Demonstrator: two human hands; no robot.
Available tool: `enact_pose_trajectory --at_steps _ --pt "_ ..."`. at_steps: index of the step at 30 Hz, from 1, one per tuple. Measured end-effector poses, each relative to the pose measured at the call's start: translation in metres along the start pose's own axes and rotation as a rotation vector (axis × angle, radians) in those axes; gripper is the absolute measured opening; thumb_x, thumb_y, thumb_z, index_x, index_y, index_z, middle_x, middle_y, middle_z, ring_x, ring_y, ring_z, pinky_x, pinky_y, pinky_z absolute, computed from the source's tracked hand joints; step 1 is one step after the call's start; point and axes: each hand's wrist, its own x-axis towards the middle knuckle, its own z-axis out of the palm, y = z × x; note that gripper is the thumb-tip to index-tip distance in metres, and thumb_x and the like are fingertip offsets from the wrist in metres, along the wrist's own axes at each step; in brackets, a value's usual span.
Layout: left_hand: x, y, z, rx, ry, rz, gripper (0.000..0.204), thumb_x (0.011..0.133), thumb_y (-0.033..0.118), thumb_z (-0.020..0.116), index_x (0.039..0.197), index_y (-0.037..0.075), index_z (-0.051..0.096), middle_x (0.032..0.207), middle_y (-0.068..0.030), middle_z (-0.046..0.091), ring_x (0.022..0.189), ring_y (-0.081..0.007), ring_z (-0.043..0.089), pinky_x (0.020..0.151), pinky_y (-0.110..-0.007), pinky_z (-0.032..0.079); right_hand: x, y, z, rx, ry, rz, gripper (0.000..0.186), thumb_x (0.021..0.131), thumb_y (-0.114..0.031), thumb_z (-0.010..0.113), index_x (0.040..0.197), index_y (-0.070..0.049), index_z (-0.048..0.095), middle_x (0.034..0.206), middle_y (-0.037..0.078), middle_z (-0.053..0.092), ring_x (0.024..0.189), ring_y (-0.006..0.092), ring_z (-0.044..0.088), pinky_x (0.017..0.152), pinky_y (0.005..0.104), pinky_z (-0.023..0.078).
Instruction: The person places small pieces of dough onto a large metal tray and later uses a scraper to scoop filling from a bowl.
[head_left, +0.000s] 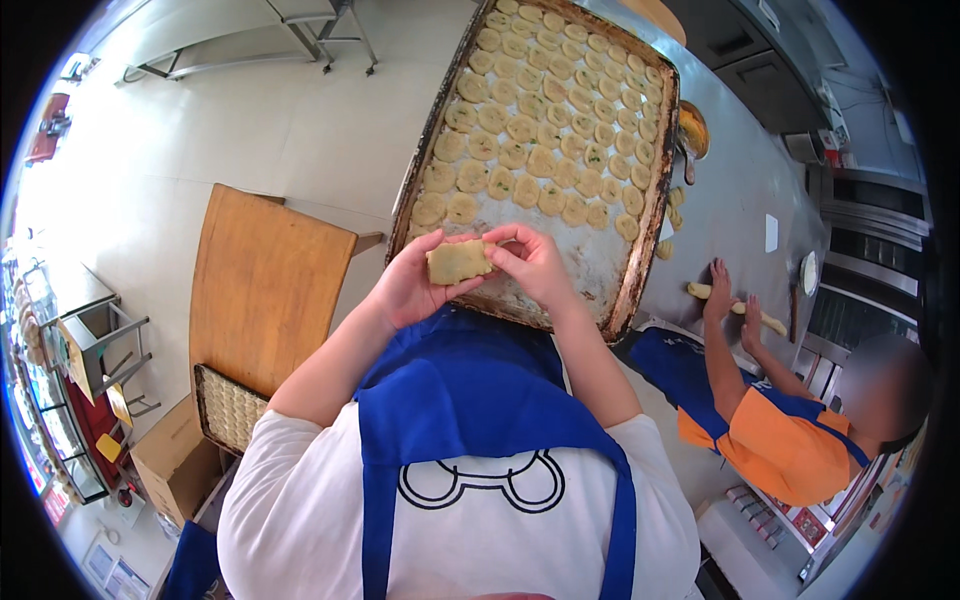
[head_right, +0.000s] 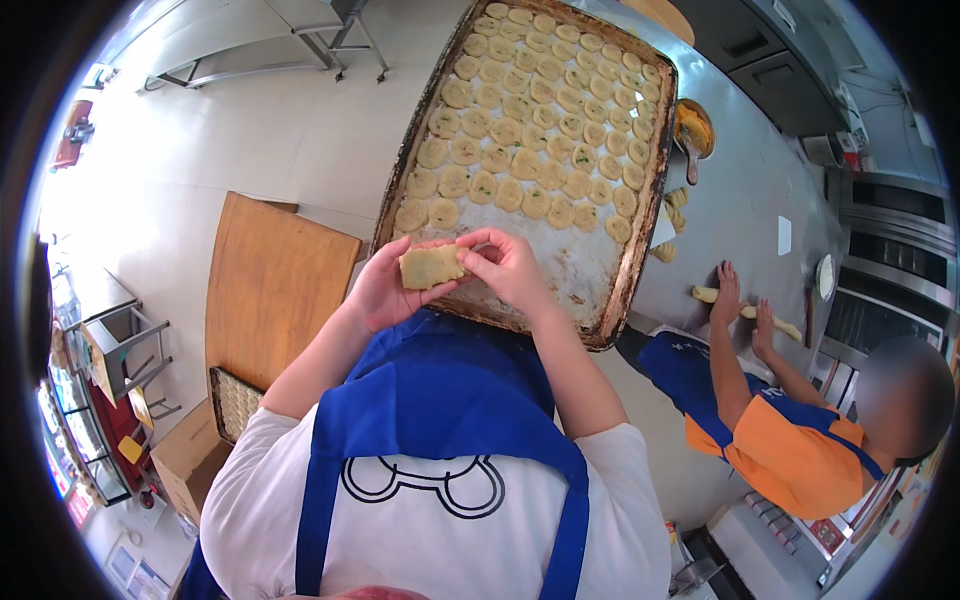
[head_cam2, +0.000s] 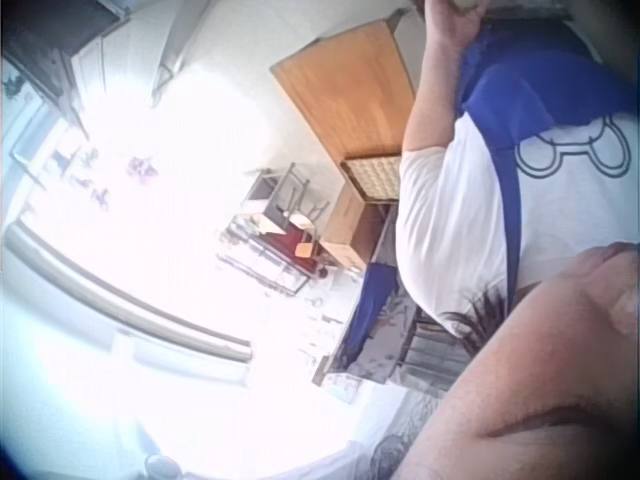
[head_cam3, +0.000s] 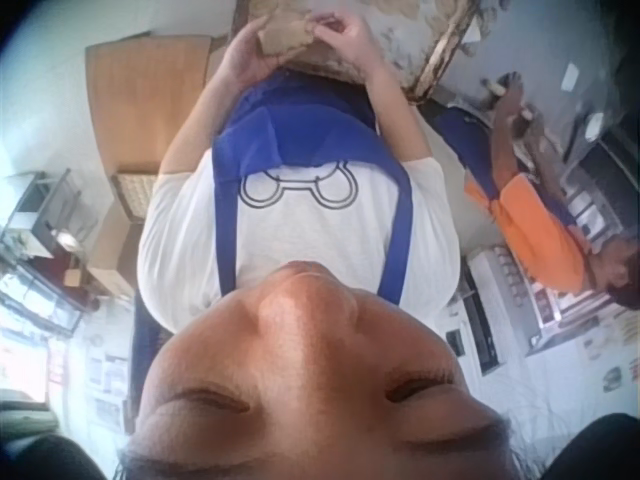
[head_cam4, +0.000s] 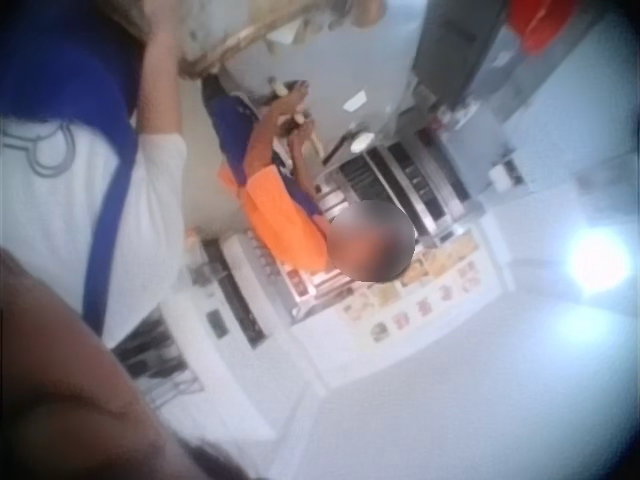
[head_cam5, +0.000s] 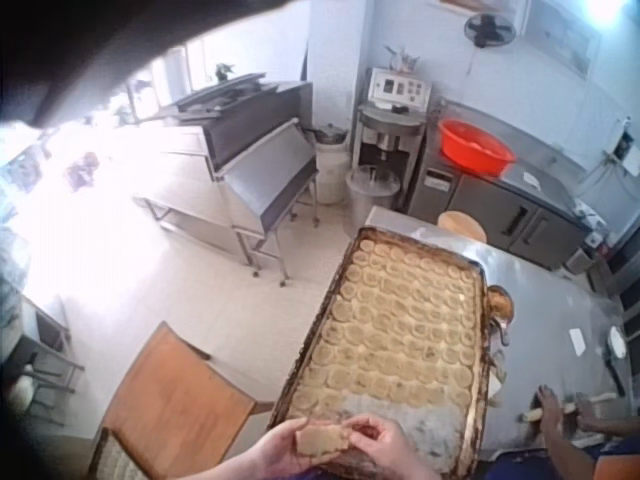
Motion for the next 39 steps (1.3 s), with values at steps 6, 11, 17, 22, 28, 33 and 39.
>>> enact_pose_trajectory --at_steps 6,11,17,22,28,33,39 --pt "-0.009 -0.006 -0.015 -0.126 0.008 0.003 0.059 0.102 0.04 0.043 0.141 -0.005 0.042 0.139 -0.0266 0.048 0.131 -0.0456 0.046 0.107 -0.045 0.047 0.004 0.01 0.005 -0.202 0.085 -0.103 0.01 0.09 -0.007 0.07 0.096 0.001 0.068 0.095 0.005 0.069 0.08 0.0087 0.066 0.068 0.0266 0.056" --pt "-0.012 0.002 -0.014 -0.144 -0.002 0.072 0.058 0.102 0.039 0.044 0.14 -0.005 0.043 0.139 -0.025 0.048 0.132 -0.0482 0.043 0.108 -0.046 0.045 0.039 0.0 -0.008 -0.636 0.33 -0.325 0.02 0.087 -0.015 0.073 0.099 0.001 0.069 0.097 0.007 0.067 0.075 0.0136 0.066 0.066 0.0286 0.055" --pt "-0.022 0.017 -0.016 -0.09 -0.031 0.135 0.057 0.102 0.039 0.045 0.14 -0.003 0.044 0.14 -0.0222 0.049 0.133 -0.0472 0.042 0.109 -0.046 0.044 0.045 0.0 0.002 -1.179 0.235 -0.413 0.029 0.079 -0.013 0.072 0.106 -0.004 0.066 0.104 0.011 0.062 0.088 0.0303 0.065 0.079 0.0401 0.054" --pt "-0.029 0.017 -0.017 -0.096 -0.033 0.109 0.061 0.1 0.041 0.047 0.145 -0.001 0.039 0.143 -0.0237 0.045 0.135 -0.0459 0.04 0.113 -0.047 0.039 0.046 0.008 -0.003 -1.277 0.235 -0.459 0.034 0.082 -0.018 0.071 0.113 -0.005 0.065 0.114 0.012 0.058 0.104 0.0316 0.059 0.087 0.0421 0.05" --pt "-0.037 0.018 -0.019 -0.171 -0.164 0.055 0.073 0.097 0.046 0.05 0.15 -0.001 0.029 0.149 -0.0232 0.039 0.138 -0.0407 0.037 0.115 -0.049 0.033 0.078 -0.003 0.011 -1.425 0.553 -0.47 0.054 0.089 -0.032 0.063 0.136 -0.009 0.05 0.132 0.017 0.045 0.124 0.0332 0.043 0.105 0.0518 0.032" --pt "-0.039 0.02 -0.02 -0.154 -0.153 0.065 0.073 0.098 0.045 0.049 0.15 -0.002 0.029 0.149 -0.0201 0.04 0.137 -0.0322 0.04 0.115 -0.047 0.034 0.11 0.005 0.007 -1.69 0.465 -0.469 0.055 0.094 -0.04 0.055 0.141 -0.013 0.047 0.142 0.015 0.04 0.136 0.0307 0.033 0.111 0.0521 0.021" --pt "-0.044 0.022 -0.017 -0.124 -0.089 0.112 0.066 0.101 0.041 0.045 0.148 -0.003 0.032 0.149 -0.0177 0.041 0.137 -0.031 0.041 0.114 -0.047 0.036 0.116 0.018 -0.001 -1.643 0.575 -0.483 0.063 0.093 -0.049 0.054 0.144 -0.013 0.044 0.144 0.018 0.038 0.136 0.0341 0.032 0.111 0.0568 0.019"
